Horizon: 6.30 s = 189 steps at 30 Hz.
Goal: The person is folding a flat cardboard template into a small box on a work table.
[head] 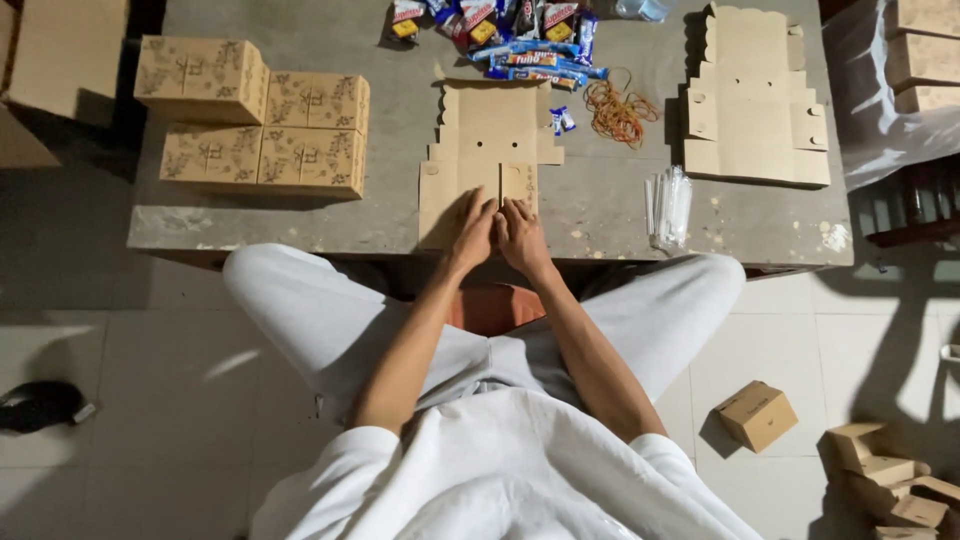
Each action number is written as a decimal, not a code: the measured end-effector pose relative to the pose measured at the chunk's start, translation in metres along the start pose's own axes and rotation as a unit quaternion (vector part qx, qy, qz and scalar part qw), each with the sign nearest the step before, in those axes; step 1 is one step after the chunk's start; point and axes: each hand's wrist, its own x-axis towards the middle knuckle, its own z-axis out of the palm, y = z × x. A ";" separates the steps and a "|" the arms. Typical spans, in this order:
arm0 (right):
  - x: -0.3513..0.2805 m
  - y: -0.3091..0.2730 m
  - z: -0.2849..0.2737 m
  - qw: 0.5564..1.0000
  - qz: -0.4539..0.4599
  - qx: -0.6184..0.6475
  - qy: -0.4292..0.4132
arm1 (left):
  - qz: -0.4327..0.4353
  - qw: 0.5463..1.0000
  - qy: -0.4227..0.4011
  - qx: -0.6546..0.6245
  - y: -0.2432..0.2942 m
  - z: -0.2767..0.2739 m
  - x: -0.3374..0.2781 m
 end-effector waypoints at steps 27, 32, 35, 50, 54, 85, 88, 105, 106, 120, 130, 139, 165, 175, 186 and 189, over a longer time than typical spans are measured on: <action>-0.010 -0.024 0.034 0.996 0.022 -0.089 0.000 | -0.266 0.947 0.111 0.143 0.018 -0.063 -0.072; -0.008 -0.022 0.035 0.997 0.019 -0.079 0.014 | -0.240 0.958 0.114 0.106 0.028 -0.066 -0.075; -0.008 -0.022 0.033 0.994 0.019 -0.107 0.019 | -0.211 0.967 0.130 0.053 0.031 -0.066 -0.076; -0.010 -0.014 0.019 0.990 0.020 -0.140 -0.008 | -0.077 0.976 0.077 -0.189 0.050 -0.098 -0.080; -0.010 -0.017 0.013 0.993 0.016 -0.112 0.028 | -0.031 0.992 0.021 -0.120 0.042 -0.084 -0.082; -0.018 -0.024 0.023 0.974 -0.029 -0.203 -0.100 | -0.067 0.988 -0.055 0.124 0.030 -0.065 -0.069; -0.019 -0.022 0.023 0.974 -0.020 -0.198 -0.109 | -0.072 0.989 -0.064 0.108 0.028 -0.060 -0.070; -0.015 -0.021 0.018 0.969 -0.099 -0.187 -0.127 | -0.049 0.986 -0.101 0.127 0.026 -0.077 -0.065; -0.015 -0.020 0.018 0.969 -0.099 -0.188 -0.126 | -0.048 0.986 -0.101 0.127 0.025 -0.075 -0.064; -0.010 -0.011 0.032 0.974 -0.057 -0.167 -0.145 | -0.045 0.989 -0.112 0.083 0.024 -0.087 -0.072; -0.010 -0.025 0.019 0.979 -0.033 -0.131 -0.151 | -0.041 0.990 -0.096 0.094 0.041 -0.100 -0.091; -0.005 -0.028 0.015 0.974 -0.031 -0.162 -0.155 | 0.010 0.987 -0.076 0.140 0.043 -0.094 -0.109; -0.008 -0.022 0.022 0.972 -0.039 -0.165 -0.161 | -0.045 0.994 -0.053 0.082 0.031 -0.078 -0.084; -0.004 -0.016 0.028 0.972 -0.020 -0.143 -0.183 | -0.028 0.996 0.046 0.076 0.001 -0.064 -0.058; 0.010 -0.006 0.033 0.978 -0.083 -0.146 -0.123 | -0.044 0.993 0.087 0.060 -0.023 -0.032 -0.042; 0.020 0.005 0.046 0.976 -0.101 -0.165 -0.097 | -0.102 0.987 0.123 0.034 -0.005 -0.059 -0.050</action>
